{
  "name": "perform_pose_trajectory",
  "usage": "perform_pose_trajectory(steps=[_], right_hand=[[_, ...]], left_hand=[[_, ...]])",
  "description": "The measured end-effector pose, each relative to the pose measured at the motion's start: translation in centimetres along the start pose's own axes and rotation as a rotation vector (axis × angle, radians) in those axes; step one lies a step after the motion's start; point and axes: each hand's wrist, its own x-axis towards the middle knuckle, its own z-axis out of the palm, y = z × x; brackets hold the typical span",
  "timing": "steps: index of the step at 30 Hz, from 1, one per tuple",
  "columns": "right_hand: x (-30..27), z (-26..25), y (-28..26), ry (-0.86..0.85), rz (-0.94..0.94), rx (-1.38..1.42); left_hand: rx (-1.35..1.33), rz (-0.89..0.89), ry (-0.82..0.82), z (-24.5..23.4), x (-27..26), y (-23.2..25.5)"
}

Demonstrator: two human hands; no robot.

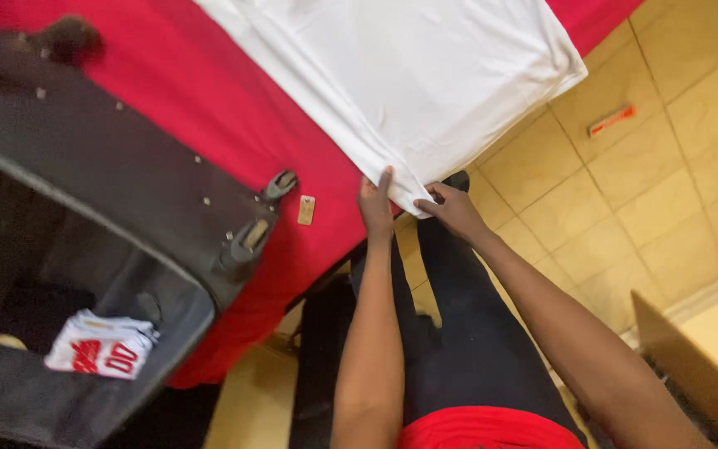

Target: Folding white shirts on a bed and packing them into a suitcase.

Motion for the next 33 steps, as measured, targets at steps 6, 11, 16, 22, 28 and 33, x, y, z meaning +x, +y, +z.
perform_pose_trajectory(steps=[6,11,16,22,28,33], right_hand=[[-1.6,-1.3,2.0,-0.007,-0.143,-0.241],[-0.6,-1.9,5.5,-0.092,-0.142,-0.15],[-1.4,-4.7,5.9,-0.121,-0.239,-0.296],[-2.4,-8.7,5.4,-0.118,-0.224,-0.344],[-1.3,-10.9,4.3,-0.059,-0.053,-0.263],[0.1,-12.2,0.7,0.042,-0.011,-0.212]], left_hand=[[0.133,-0.207,-0.184,-3.5,-4.6,-5.8],[-0.024,-0.17,-0.213,-5.7,-4.8,-12.8],[0.271,-0.138,-0.199,-7.2,-5.3,-12.6],[1.434,-0.085,-0.421,-7.6,-3.6,-10.6],[1.364,-0.04,-0.587,-1.3,-4.5,0.6],[1.37,0.066,-0.642,2.6,0.0,5.1]])
